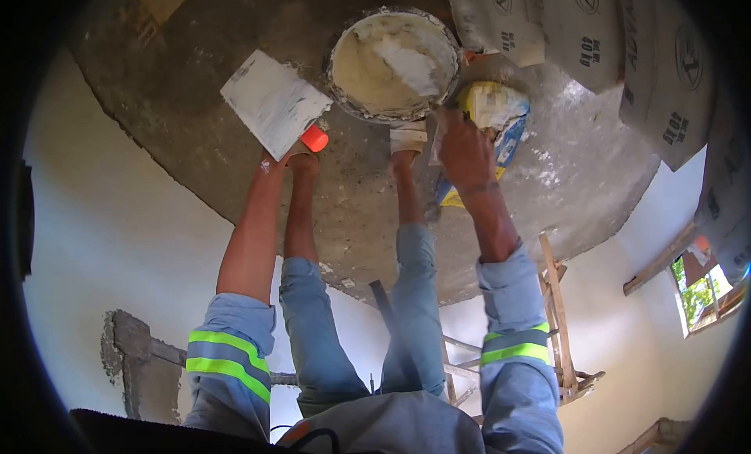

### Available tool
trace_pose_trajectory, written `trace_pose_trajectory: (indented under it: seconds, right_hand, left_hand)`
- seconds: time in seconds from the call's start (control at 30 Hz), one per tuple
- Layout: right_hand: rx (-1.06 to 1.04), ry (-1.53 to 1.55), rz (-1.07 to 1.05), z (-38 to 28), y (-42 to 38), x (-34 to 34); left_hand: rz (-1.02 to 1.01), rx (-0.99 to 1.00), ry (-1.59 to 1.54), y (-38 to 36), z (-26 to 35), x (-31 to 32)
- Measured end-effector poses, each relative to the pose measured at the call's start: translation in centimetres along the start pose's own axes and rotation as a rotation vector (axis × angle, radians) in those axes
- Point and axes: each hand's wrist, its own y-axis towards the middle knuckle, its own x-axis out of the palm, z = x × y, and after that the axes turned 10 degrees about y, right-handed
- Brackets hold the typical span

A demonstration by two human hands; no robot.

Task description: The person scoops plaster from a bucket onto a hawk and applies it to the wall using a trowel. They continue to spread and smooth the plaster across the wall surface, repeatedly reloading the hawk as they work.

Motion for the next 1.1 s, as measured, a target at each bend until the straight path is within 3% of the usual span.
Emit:
trace_pose_trajectory:
  seconds: [0.1, 0.2, 0.3, 0.5, 0.6, 0.7, 0.83, 1.1]
  right_hand:
    - [0.028, -0.325, 0.075, -1.6, 1.0, -2.3]
    - [-0.212, -0.478, 0.156, 0.4, 5.3, -0.4]
    - [-0.213, -0.625, 0.047, -0.5, 8.2, 0.6]
    - [-0.300, -0.756, -0.119, -3.1, 10.4, -1.9]
    - [-0.461, -0.773, 0.013, -2.1, 11.2, -2.2]
    - [-0.500, -0.717, -0.208, -2.3, 11.3, -3.7]
    - [-0.394, -0.519, -0.405, -0.3, 11.1, -2.3]
    - [-0.172, -0.107, -0.468, 4.4, 7.8, 0.9]
  left_hand:
    - [-0.014, 0.006, -0.001, 0.7, 0.1, 0.4]
    - [-0.024, 0.002, -0.001, 1.2, -0.1, 1.3]
    - [-0.044, -0.002, 0.003, 1.6, -0.4, 2.0]
    - [-0.076, -0.012, 0.002, 1.7, -0.6, 3.3]
    - [-0.090, -0.015, 0.000, 1.4, -0.8, 3.4]
    - [-0.107, -0.021, 0.005, 1.2, -1.0, 3.5]
    - [-0.136, -0.028, 0.004, 0.9, -1.6, 3.8]
    - [-0.170, -0.031, 0.021, 1.9, -2.8, 4.2]
